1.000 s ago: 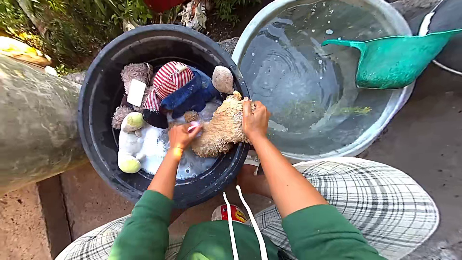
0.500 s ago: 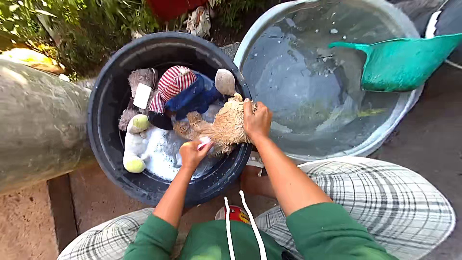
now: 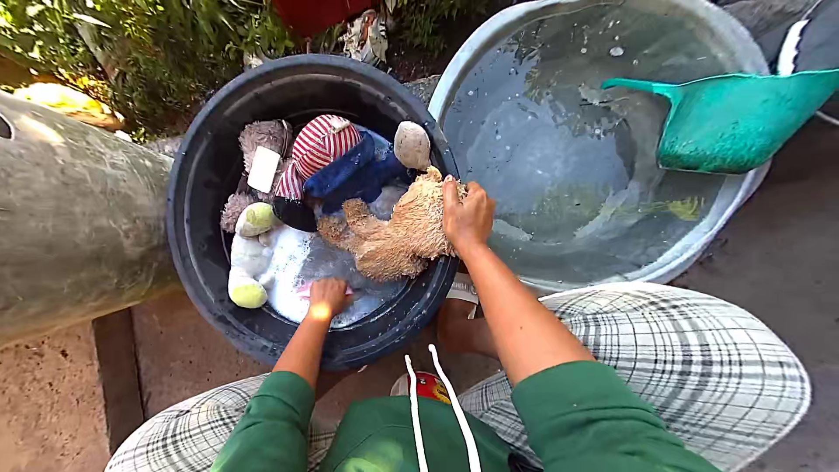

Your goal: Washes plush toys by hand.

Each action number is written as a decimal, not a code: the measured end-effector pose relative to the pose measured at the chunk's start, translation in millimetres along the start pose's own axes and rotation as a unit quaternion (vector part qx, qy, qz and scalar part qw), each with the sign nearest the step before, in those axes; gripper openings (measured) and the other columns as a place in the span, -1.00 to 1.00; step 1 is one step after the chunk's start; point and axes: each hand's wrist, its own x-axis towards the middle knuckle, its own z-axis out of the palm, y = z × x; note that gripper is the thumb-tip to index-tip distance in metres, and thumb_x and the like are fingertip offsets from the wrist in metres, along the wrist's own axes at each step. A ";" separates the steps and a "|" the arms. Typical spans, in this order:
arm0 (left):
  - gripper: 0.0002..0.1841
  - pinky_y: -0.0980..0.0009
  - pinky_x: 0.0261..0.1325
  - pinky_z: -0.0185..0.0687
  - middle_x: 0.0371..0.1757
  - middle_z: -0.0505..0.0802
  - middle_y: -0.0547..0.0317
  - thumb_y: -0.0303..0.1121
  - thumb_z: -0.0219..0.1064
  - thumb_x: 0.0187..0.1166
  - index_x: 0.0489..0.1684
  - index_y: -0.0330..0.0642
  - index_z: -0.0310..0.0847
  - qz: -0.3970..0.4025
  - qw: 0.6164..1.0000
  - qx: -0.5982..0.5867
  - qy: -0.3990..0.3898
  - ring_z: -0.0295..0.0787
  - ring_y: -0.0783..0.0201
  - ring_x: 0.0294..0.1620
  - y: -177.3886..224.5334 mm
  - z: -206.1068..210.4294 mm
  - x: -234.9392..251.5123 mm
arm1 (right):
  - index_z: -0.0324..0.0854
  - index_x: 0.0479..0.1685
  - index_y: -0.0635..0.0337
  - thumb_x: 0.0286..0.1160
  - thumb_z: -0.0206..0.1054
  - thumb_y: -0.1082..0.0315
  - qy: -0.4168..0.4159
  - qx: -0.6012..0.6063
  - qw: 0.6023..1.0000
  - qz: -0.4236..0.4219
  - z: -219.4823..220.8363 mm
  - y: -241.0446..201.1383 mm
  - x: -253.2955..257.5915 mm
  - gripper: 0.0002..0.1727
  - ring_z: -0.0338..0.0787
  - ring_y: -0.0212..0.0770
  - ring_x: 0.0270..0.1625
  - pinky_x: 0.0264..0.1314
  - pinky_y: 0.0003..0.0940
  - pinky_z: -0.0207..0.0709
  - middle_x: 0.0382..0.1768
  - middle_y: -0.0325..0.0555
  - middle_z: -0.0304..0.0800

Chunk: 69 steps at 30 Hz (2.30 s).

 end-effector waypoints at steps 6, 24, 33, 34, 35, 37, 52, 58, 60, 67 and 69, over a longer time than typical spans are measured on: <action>-0.51 0.05 -0.11 0.65 -0.50 0.77 -0.05 -0.06 0.44 0.53 -0.58 -0.41 0.69 0.226 0.880 -0.392 0.146 0.73 0.12 -0.37 0.7 -33.8 -16.0 | 0.66 -0.06 0.32 0.74 -0.03 -0.20 -0.004 0.012 1.000 -0.009 -1.4 -0.1 -1.4 -0.33 0.80 0.26 -0.01 -0.04 0.29 0.54 -0.21 0.24 0.78; -0.63 -0.01 -0.29 0.77 -0.49 0.85 -0.06 -0.15 0.45 0.54 -0.55 -0.31 0.76 0.124 0.694 -0.417 0.574 0.84 0.02 -0.44 114.8 -78.8 -39.6 | 0.63 -0.17 0.47 0.78 -0.02 -0.09 0.004 -0.009 0.999 -0.048 -4.8 2.9 -4.0 -0.34 0.76 0.30 -0.02 0.05 0.32 0.48 -0.21 0.36 0.73; -0.43 -0.45 0.13 0.57 -0.05 0.92 -0.24 0.25 0.22 0.63 -0.05 -0.10 0.88 -0.089 0.881 -0.369 0.282 0.84 -0.33 0.13 38.9 -43.0 10.7 | 0.61 -0.09 0.47 0.80 -0.03 -0.12 0.007 -0.032 0.999 -0.040 -4.3 -0.2 -4.0 -0.32 0.75 0.35 0.04 0.09 0.34 0.46 -0.17 0.40 0.72; -0.45 -0.41 0.12 0.59 -0.12 0.92 -0.23 0.21 0.27 0.62 -0.15 -0.15 0.88 -0.077 0.860 -0.385 0.327 0.85 -0.30 0.06 46.2 -55.3 3.3 | 0.61 -0.11 0.49 0.80 -0.02 -0.10 0.016 -0.026 0.998 -0.048 -4.5 -4.1 0.4 -0.32 0.74 0.35 0.02 0.07 0.34 0.45 -0.19 0.41 0.72; -0.51 -0.34 0.00 0.64 -0.28 0.91 -0.20 0.10 0.37 0.57 -0.34 -0.23 0.86 -0.029 0.819 -0.400 0.411 0.89 -0.23 -0.10 64.5 -62.2 -10.7 | 0.62 -0.14 0.51 0.80 -0.02 -0.08 0.020 -0.024 0.998 -0.052 -4.3 -4.2 0.5 -0.32 0.74 0.35 0.01 0.07 0.33 0.45 -0.20 0.41 0.72; -0.63 -0.11 -0.29 0.74 -0.50 0.88 -0.06 -0.12 0.52 0.39 -0.62 -0.28 0.79 0.130 0.709 -0.404 0.563 0.88 -0.03 -0.40 114.5 -71.6 -39.6 | 0.62 -0.11 0.51 0.80 -0.04 -0.09 0.013 -0.032 0.998 -0.055 -4.5 1.0 -3.8 -0.32 0.75 0.35 0.03 0.09 0.33 0.45 -0.17 0.42 0.72; -0.42 -0.37 0.34 0.53 0.17 0.84 -0.33 0.14 0.19 0.72 0.16 -0.26 0.77 -0.224 0.787 -0.505 0.276 0.75 -0.32 0.31 10.7 -13.5 8.7 | 0.59 -0.23 0.45 0.79 -0.04 -0.11 0.025 -0.025 0.998 -0.061 -0.9 -1.0 -0.8 -0.33 0.73 0.28 -0.08 -0.02 0.30 0.44 -0.28 0.33 0.69; -0.66 0.05 -0.34 0.77 -0.53 0.84 0.02 -0.14 0.61 0.17 -0.65 -0.28 0.72 0.155 0.599 -0.467 0.632 0.84 0.10 -0.46 131.4 -67.9 -35.9 | 0.59 -0.19 0.50 0.81 -0.09 -0.11 0.026 -0.038 0.996 -0.079 -2.5 2.9 -2.9 -0.29 0.73 0.37 -0.06 -0.02 0.36 0.44 -0.25 0.44 0.69; -0.62 0.18 -0.53 0.65 -0.68 0.76 0.14 -0.08 0.61 0.03 -0.81 -0.17 0.63 0.250 0.581 -0.380 0.675 0.77 0.19 -0.59 151.8 -81.3 -33.4 | 0.62 -0.20 0.54 0.79 -0.02 -0.06 0.040 -0.048 0.995 -0.083 -0.7 4.7 2.4 -0.32 0.74 0.36 -0.07 0.00 0.34 0.43 -0.26 0.46 0.70; -0.43 -0.35 -0.10 0.64 -0.31 0.93 -0.17 0.19 0.28 0.52 -0.39 -0.22 0.85 0.022 0.811 -0.322 0.488 0.91 -0.27 -0.11 40.9 -109.0 37.9 | 0.57 -0.22 0.44 0.80 -0.14 -0.17 0.021 -0.040 0.998 -0.051 -0.8 1.8 -2.7 -0.26 0.72 0.38 -0.13 -0.12 0.37 0.45 -0.30 0.40 0.66; -0.52 -0.27 -0.11 0.69 -0.36 0.90 -0.14 0.08 0.43 0.46 -0.44 -0.26 0.81 0.042 0.764 -0.380 0.519 0.90 -0.19 -0.19 69.8 -107.4 5.0 | 0.57 -0.23 0.42 0.79 -0.15 -0.20 0.017 -0.039 0.998 -0.045 -0.6 6.4 -4.8 -0.25 0.72 0.36 -0.14 -0.13 0.37 0.45 -0.31 0.37 0.66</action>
